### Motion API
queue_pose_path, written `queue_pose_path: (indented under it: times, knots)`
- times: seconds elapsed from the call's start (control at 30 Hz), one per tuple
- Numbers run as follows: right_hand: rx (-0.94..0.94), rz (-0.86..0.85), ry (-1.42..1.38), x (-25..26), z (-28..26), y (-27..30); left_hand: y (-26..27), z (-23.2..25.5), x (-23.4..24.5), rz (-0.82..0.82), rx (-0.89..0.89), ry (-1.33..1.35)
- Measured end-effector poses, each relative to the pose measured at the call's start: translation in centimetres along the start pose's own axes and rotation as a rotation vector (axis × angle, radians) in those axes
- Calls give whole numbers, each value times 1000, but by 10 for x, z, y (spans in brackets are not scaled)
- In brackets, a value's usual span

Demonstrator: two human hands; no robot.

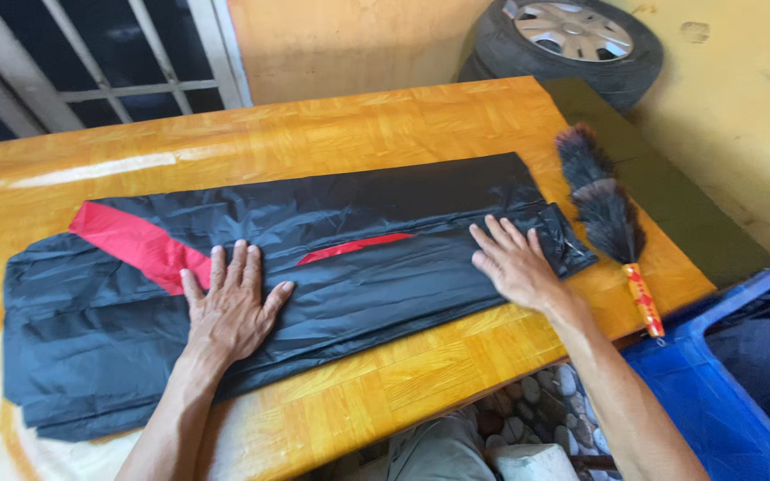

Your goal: The person folds a black and red textile item by flattening it on a table, folding it into a long strip, and then rolling it into a compact bundle.

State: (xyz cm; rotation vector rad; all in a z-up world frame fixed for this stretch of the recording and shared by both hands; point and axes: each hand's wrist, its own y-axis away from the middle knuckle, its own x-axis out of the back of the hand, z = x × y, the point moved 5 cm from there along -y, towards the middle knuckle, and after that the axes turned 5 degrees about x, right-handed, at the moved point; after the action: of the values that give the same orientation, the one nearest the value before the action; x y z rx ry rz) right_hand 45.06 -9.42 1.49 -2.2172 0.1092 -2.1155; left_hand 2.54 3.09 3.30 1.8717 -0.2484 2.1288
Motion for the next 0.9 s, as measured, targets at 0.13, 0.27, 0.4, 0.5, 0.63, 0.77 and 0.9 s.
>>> queue_pose_path:
  times: [0.13, 0.27, 0.4, 0.5, 0.63, 0.77, 0.9]
  knots:
    - [-18, -45, 63, -7, 1, -2, 3, 0, 6, 12, 9, 32]
    - [-29, -56, 73, -13, 10, -1, -2, -5, 0, -8, -13, 64]
    - [-29, -43, 79, -18, 17, -3, 20, -5, 33, -6, 41, 42]
    - [-42, -50, 73, -28, 29, -5, 30, -25, 47, 49, 141, -9]
    - [-120, -93, 21, -19, 19, -8, -4, -68, -6, 428, 129, -37]
    - [-200, -151, 9, 4, -6, -9, 0, -61, 7, 146, 203, 24]
    - [-20, 30, 140, 33, -79, -26, 6, -57, 16, 44, 236, 71]
